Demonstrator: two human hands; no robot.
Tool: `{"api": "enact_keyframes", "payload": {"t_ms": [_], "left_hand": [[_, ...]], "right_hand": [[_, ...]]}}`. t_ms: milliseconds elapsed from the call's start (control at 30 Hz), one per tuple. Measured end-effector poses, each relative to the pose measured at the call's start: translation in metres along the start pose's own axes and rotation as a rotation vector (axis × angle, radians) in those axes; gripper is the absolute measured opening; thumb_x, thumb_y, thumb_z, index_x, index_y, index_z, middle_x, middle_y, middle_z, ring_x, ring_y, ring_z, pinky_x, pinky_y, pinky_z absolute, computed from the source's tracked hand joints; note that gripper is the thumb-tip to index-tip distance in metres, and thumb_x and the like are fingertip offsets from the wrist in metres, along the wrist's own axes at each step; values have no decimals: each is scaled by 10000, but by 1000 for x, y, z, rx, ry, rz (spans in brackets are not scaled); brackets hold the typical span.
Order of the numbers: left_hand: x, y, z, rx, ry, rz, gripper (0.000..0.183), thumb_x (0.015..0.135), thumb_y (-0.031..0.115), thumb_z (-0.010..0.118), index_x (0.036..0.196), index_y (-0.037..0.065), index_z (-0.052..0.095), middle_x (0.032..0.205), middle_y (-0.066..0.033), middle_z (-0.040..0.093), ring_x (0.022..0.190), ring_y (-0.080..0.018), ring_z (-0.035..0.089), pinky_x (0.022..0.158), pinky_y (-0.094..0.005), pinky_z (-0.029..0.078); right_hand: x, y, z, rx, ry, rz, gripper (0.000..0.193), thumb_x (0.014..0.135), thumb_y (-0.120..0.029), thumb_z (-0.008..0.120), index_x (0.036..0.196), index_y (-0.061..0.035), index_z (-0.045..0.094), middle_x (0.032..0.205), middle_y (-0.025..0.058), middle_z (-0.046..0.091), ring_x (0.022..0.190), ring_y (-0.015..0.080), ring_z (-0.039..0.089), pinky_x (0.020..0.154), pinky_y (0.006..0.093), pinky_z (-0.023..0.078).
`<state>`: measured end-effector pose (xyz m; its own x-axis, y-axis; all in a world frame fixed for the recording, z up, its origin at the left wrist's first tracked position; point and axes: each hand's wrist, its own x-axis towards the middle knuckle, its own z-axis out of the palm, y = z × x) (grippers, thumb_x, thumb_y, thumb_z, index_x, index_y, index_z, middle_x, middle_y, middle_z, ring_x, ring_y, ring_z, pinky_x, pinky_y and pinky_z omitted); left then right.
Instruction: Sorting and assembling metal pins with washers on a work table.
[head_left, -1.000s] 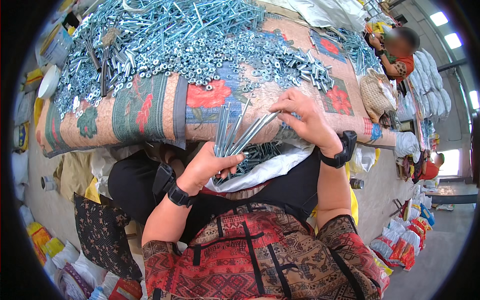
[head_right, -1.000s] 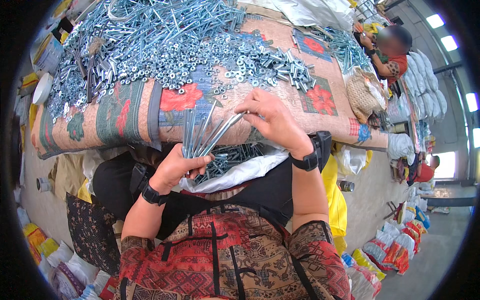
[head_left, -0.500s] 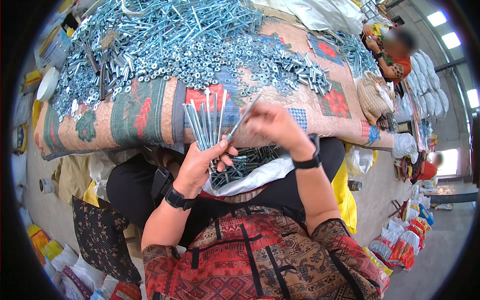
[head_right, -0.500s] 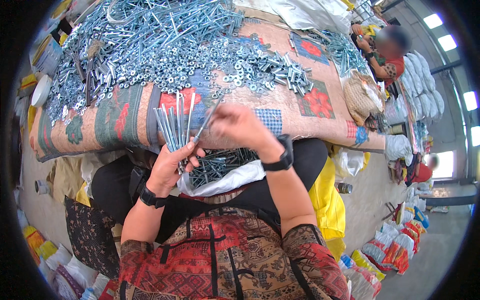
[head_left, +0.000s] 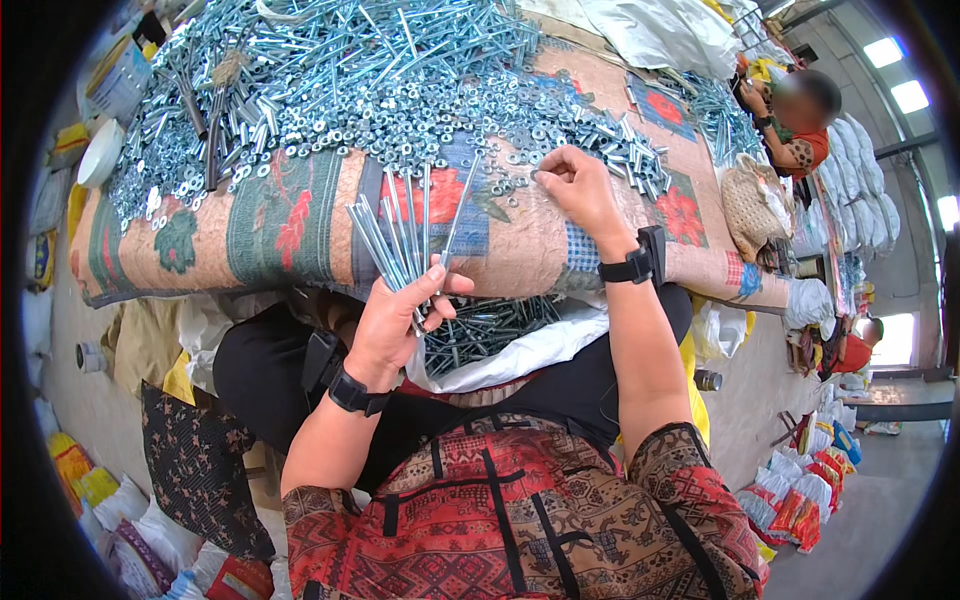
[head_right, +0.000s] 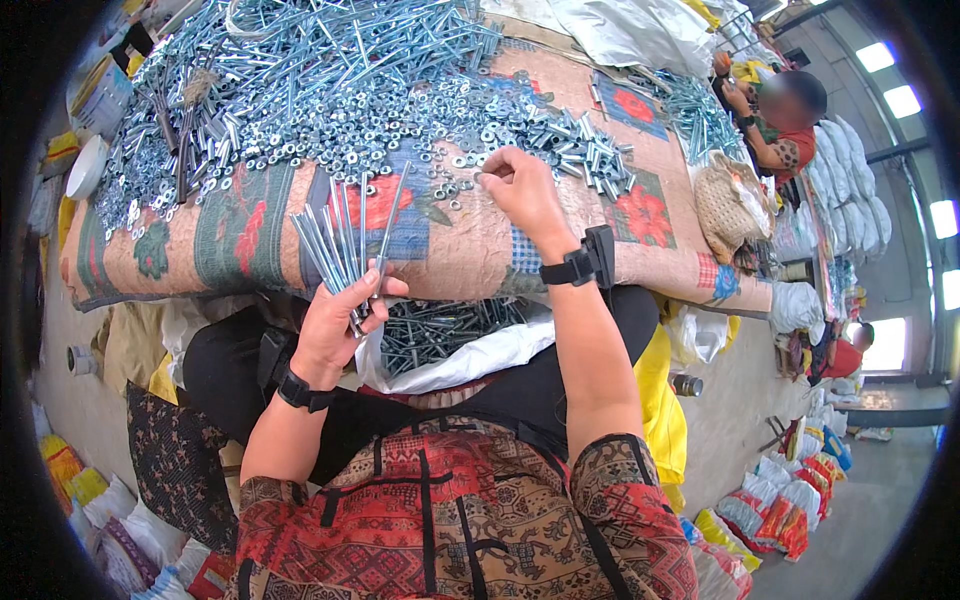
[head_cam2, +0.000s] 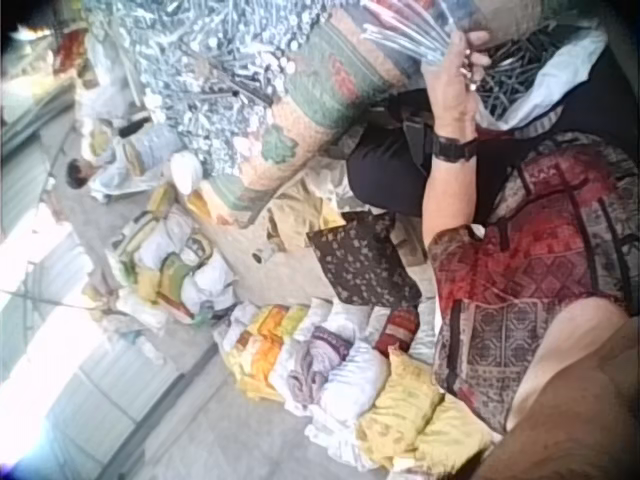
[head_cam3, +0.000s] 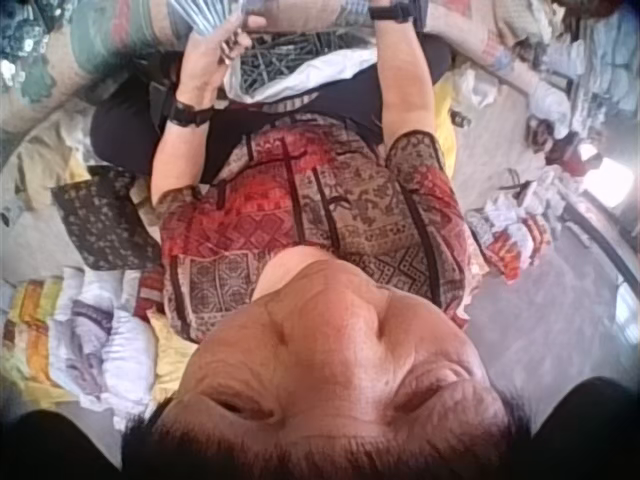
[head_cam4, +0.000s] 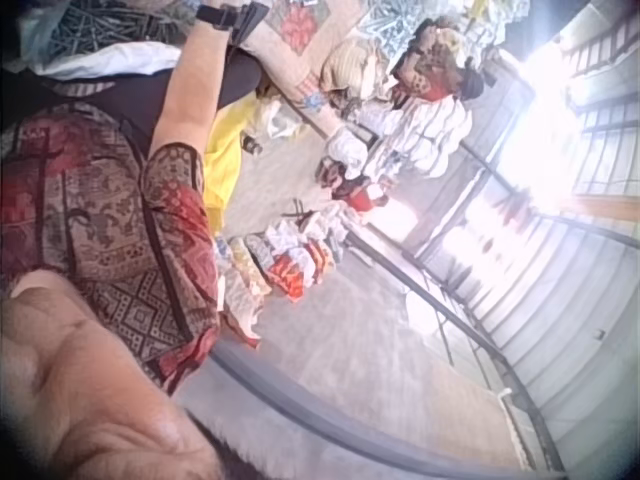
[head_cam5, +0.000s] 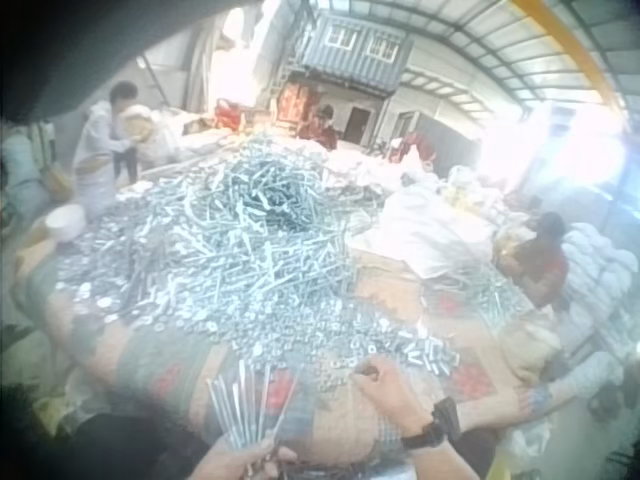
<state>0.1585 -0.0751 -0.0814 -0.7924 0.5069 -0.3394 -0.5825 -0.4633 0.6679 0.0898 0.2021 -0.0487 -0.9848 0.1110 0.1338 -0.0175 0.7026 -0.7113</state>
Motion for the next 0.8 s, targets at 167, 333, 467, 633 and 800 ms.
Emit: {"api": "enact_keyframes", "payload": {"t_ms": [167,333,467,633,800], "left_hand": [[1,-3,0,-36,-10,21,230,899,169,645,1074,33,580,901,-97,655,643,-107,622,491,-191,399],[-1,-3,-1,1,19,26,237,893,176,654,1069,32,586,870,-81,645,631,-106,620,488,-191,401],[-3,-3,-2,47,18,2,233,890,169,654,1067,32,587,847,-78,646,599,-93,610,474,-185,401],[-5,-3,-1,97,-15,-20,227,891,161,650,1056,9,610,824,-79,650,571,-90,604,456,-188,397],[-4,-5,0,103,-17,-22,239,890,160,651,1066,6,607,813,-77,651,566,-91,600,459,-192,398]], "right_hand": [[-6,-2,16,-179,46,-217,140,748,-112,676,852,-27,637,769,140,626,729,307,625,679,400,489],[-7,-11,16,-315,62,-183,151,748,-117,681,866,-35,633,795,145,627,732,309,623,671,404,485],[-9,-9,9,-21,21,-44,107,793,-79,680,862,-22,622,792,94,645,705,203,641,652,322,509],[-27,-30,3,696,-74,73,110,852,-49,668,931,16,629,838,78,664,781,144,665,716,270,556],[-38,-37,7,780,-98,50,162,862,-35,659,1010,26,637,913,110,679,835,160,678,739,263,563]]}}
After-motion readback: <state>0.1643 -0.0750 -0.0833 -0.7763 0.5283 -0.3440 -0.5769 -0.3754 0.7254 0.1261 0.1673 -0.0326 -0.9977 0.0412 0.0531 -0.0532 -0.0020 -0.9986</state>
